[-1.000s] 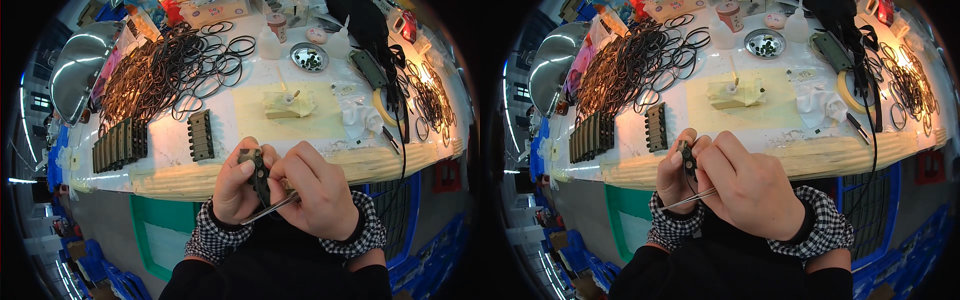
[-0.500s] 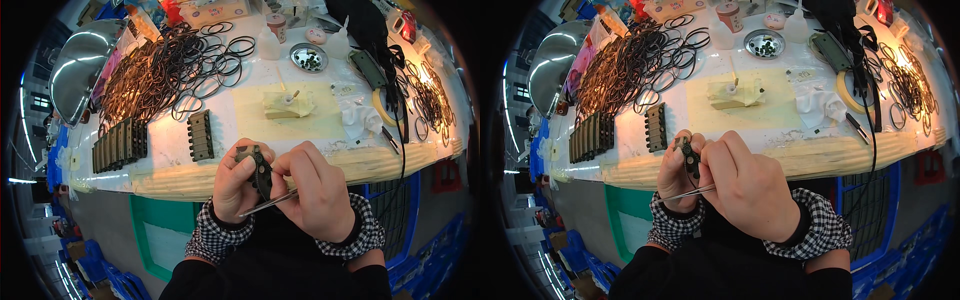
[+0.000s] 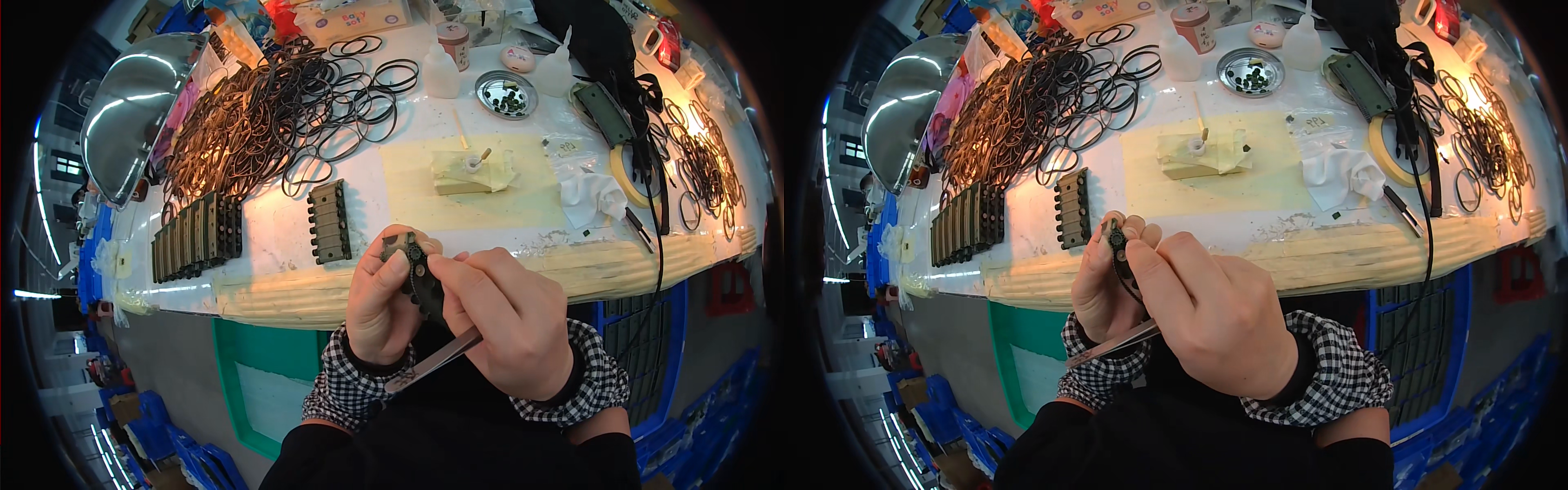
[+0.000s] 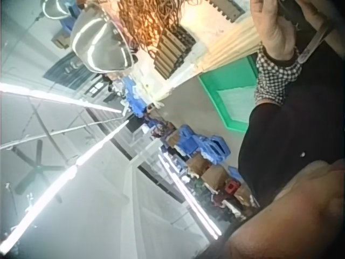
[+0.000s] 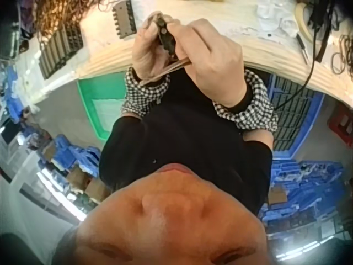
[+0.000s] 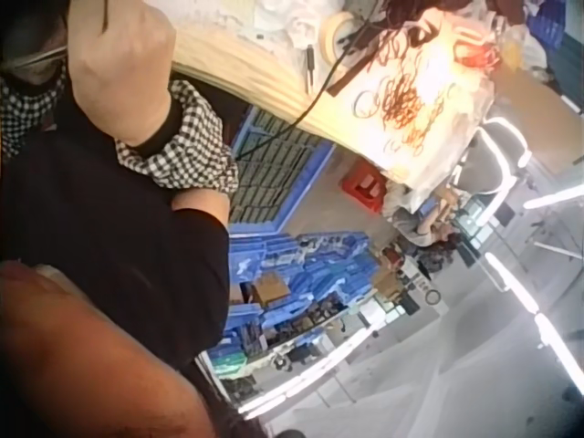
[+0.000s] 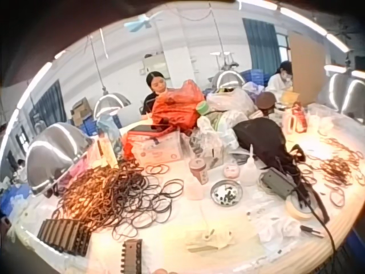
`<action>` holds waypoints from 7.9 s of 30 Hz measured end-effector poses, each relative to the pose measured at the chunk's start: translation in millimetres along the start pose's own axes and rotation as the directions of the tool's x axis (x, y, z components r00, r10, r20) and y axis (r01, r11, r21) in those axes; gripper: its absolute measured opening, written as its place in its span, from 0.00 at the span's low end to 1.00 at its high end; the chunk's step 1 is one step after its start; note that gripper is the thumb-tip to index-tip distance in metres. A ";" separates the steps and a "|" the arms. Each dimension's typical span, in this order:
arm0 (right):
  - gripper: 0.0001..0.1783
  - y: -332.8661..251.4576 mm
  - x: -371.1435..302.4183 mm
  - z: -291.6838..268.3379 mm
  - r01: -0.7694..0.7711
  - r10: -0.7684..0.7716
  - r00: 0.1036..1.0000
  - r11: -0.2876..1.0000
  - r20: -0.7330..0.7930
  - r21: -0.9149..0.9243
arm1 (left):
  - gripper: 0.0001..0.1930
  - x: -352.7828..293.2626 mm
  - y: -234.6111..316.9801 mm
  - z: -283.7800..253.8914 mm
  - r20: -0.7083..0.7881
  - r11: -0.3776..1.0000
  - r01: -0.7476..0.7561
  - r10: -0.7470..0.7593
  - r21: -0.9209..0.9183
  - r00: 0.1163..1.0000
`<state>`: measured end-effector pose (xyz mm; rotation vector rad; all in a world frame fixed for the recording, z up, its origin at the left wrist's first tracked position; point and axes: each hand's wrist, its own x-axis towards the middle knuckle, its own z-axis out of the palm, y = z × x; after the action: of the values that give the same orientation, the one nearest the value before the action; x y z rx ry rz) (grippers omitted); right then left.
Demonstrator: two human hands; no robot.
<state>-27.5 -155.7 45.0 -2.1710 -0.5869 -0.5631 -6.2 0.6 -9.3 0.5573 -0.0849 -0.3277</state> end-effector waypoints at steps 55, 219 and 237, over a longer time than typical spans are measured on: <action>0.09 15.7 -11.3 32.8 -0.125 0.167 0.984 0.904 -0.068 0.409 | 0.14 4.4 -2.0 -7.6 -0.011 0.991 -0.003 0.004 0.135 1.000; 0.13 30.2 -16.2 17.9 0.003 -0.025 0.995 0.978 0.101 0.208 | 0.13 9.9 19.7 -8.0 0.147 0.999 -0.045 0.045 -0.007 0.988; 0.35 32.6 1.6 -20.8 -0.079 0.068 0.997 0.900 0.040 0.429 | 0.14 6.8 13.9 0.0 0.101 0.950 -0.109 0.083 0.292 0.991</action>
<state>-11.5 -190.4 39.0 -1.7724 -0.5780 -0.3275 4.1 9.5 -2.0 0.8350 -0.2485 -0.2451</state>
